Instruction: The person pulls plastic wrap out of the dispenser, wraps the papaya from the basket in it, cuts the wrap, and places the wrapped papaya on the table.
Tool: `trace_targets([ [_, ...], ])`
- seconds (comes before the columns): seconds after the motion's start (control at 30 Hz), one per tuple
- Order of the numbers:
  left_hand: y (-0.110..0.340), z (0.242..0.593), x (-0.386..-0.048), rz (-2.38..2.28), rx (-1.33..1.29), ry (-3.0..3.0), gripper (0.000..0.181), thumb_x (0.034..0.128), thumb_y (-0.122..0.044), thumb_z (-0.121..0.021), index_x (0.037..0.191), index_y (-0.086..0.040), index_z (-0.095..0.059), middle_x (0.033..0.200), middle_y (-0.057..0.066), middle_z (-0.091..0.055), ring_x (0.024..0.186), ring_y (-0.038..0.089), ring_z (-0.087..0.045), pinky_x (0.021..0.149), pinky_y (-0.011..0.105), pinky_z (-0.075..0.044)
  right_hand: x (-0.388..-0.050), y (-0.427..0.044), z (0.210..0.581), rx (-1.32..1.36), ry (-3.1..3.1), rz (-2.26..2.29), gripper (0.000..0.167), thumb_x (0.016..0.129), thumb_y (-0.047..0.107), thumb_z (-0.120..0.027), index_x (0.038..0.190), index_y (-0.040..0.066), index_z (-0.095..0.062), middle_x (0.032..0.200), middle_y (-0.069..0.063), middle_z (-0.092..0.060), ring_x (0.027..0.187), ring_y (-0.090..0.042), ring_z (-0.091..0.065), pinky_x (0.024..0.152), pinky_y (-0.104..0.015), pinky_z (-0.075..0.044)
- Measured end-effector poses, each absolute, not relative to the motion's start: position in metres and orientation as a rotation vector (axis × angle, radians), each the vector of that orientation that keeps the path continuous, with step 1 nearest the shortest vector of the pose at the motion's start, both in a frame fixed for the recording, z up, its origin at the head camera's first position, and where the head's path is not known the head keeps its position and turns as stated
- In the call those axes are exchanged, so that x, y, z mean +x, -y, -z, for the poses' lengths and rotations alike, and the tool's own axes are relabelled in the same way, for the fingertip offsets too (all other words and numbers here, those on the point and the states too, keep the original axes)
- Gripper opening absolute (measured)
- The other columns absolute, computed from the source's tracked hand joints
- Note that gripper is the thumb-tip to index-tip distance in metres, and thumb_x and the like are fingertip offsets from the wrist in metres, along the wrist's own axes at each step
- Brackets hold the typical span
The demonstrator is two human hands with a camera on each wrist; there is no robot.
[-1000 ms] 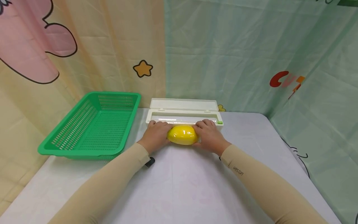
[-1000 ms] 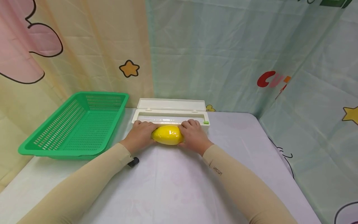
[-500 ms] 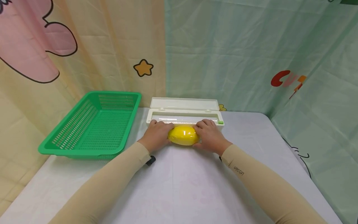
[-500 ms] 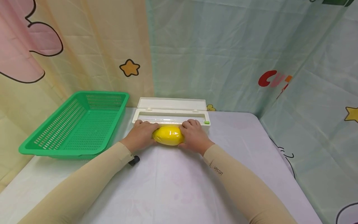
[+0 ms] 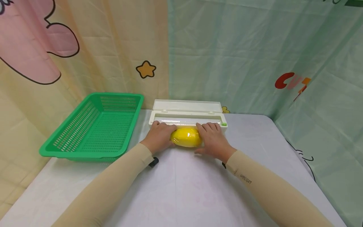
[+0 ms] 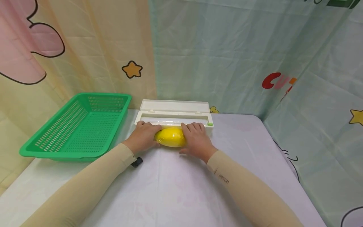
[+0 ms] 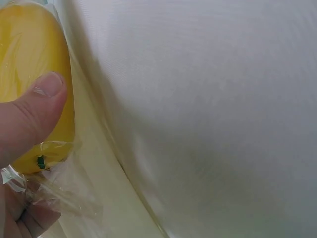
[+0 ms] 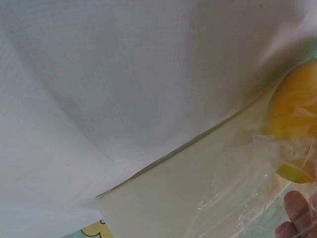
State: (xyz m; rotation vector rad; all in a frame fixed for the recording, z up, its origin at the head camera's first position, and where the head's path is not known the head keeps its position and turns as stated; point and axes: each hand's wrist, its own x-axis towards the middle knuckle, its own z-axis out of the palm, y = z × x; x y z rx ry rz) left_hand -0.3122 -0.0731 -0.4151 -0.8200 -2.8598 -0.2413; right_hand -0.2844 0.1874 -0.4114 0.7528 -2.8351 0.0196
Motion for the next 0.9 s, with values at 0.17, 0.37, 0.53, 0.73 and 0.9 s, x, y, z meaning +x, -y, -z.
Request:
trace_targets([
  [0.17, 0.073, 0.415, -0.311, 0.227, -0.801, 2.879, 0.065, 0.08, -0.035, -0.093, 0.137, -0.019, -0.066, 0.133, -0.003, -0.074, 0.112, 0.025, -0.065, 0.102, 0.05, -0.033, -0.282, -0.184, 0.415, 0.761, 2.767, 0.056, 0.086, 0.077, 0.047, -0.094, 0.142, 0.008, -0.054, 0.133, -0.007, -0.063, 0.128, -0.031, -0.051, 0.111, -0.049, -0.037],
  [0.37, 0.072, 0.416, -0.31, 0.245, -0.789, 2.902, 0.068, 0.0812, -0.035, -0.092, 0.141, -0.019, -0.064, 0.136, -0.003, -0.072, 0.112, 0.024, -0.064, 0.103, 0.05, -0.032, -0.287, -0.184, 0.417, 0.729, 2.811, 0.071, 0.077, 0.083, 0.041, -0.091, 0.144, 0.009, -0.056, 0.139, -0.006, -0.066, 0.131, -0.029, -0.053, 0.115, -0.05, -0.037],
  [0.53, 0.073, 0.415, -0.308, 0.287, -0.795, 2.91, 0.067, 0.0811, -0.033, -0.092, 0.141, -0.02, -0.065, 0.135, -0.004, -0.072, 0.112, 0.024, -0.063, 0.103, 0.05, -0.031, -0.292, -0.188, 0.418, 0.748, 2.838, -0.012, 0.079, 0.083, 0.043, -0.09, 0.146, 0.008, -0.058, 0.14, -0.006, -0.067, 0.131, -0.03, -0.054, 0.115, -0.052, -0.037],
  [0.73, 0.073, 0.414, -0.308, 0.293, -0.806, 2.926, 0.065, 0.0817, -0.034, -0.092, 0.139, -0.02, -0.066, 0.136, -0.004, -0.072, 0.115, 0.024, -0.063, 0.103, 0.05, -0.031, -0.295, -0.191, 0.419, 0.791, 2.833, -0.062, 0.078, 0.083, 0.044, -0.089, 0.146, 0.009, -0.059, 0.138, -0.006, -0.068, 0.129, -0.029, -0.055, 0.113, -0.053, -0.038],
  [0.9, 0.073, 0.414, -0.309, 0.282, -0.809, 2.934, 0.064, 0.0817, -0.036, -0.092, 0.138, -0.021, -0.066, 0.136, -0.004, -0.072, 0.117, 0.023, -0.064, 0.102, 0.049, -0.031, -0.297, -0.192, 0.417, 0.805, 2.847, -0.052, 0.08, 0.083, 0.043, -0.09, 0.148, 0.009, -0.058, 0.139, -0.005, -0.068, 0.128, -0.029, -0.054, 0.112, -0.054, -0.038],
])
